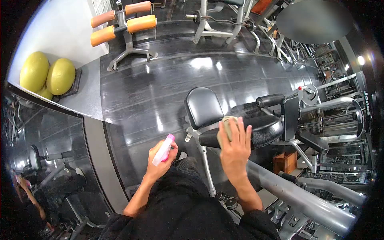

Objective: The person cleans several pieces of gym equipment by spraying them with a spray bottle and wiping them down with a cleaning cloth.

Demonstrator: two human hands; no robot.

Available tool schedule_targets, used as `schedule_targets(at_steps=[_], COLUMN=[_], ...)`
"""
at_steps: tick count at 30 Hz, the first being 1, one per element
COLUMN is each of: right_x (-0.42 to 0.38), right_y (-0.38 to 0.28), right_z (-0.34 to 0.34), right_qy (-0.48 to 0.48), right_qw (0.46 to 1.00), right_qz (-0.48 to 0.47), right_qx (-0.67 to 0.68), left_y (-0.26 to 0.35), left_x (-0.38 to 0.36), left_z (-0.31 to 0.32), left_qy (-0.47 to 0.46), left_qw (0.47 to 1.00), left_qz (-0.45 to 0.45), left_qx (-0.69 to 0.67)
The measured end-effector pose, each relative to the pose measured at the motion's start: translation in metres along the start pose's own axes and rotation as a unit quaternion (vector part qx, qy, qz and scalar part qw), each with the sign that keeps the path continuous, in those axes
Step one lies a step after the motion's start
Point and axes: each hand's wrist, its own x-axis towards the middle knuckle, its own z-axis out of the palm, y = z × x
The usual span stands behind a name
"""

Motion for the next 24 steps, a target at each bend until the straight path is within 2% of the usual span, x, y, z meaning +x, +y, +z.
schedule_targets(at_steps=[1,3,6,8,10,12,14,16,17,18,22,24], right_x=[0.0,-0.002,0.001,-0.007,-0.025,-0.04,-0.057,-0.076,-0.091,-0.103,-0.129,-0.124], right_y=[0.005,0.014,0.001,-0.004,-0.015,-0.021,-0.026,-0.031,-0.029,-0.03,-0.033,-0.03], right_z=[0.006,0.035,0.076,0.127,0.188,0.233,0.259,0.275,0.301,0.313,0.354,0.357], right_qy=[0.0,-0.083,-0.137,-0.162,-0.231,-0.238,-0.235,-0.132,-0.101,-0.098,-0.127,-0.287], right_qw=[1.0,0.994,0.983,0.97,0.964,0.939,0.941,0.969,0.966,0.966,0.957,0.913], right_qz=[0.0,-0.003,-0.006,-0.04,0.007,-0.1,-0.124,-0.142,-0.19,-0.191,-0.256,-0.288], right_qx=[-0.001,-0.065,-0.125,-0.179,-0.131,-0.227,-0.211,-0.151,-0.145,-0.142,-0.047,0.037], left_y=[-0.001,-0.004,-0.005,0.001,0.003,0.0,0.0,0.002,0.002,0.002,-0.004,0.002], left_x=[0.0,0.001,0.001,0.0,-0.002,-0.007,-0.012,-0.017,-0.019,-0.023,-0.028,-0.021], left_z=[0.0,-0.001,-0.001,-0.001,-0.001,-0.001,-0.004,-0.008,-0.009,-0.011,-0.019,-0.016], left_qy=[0.0,0.0,0.002,-0.003,-0.004,0.006,0.012,0.011,0.016,0.02,0.027,0.019], left_qw=[1.0,1.0,0.999,0.999,1.0,1.0,1.0,1.0,0.999,0.998,0.997,0.997], left_qz=[0.0,-0.017,-0.034,-0.033,-0.03,-0.02,-0.021,-0.02,-0.033,-0.047,-0.061,-0.052], left_qx=[-0.001,-0.024,-0.031,-0.015,-0.002,-0.017,0.0,0.021,0.02,0.019,0.041,0.051])
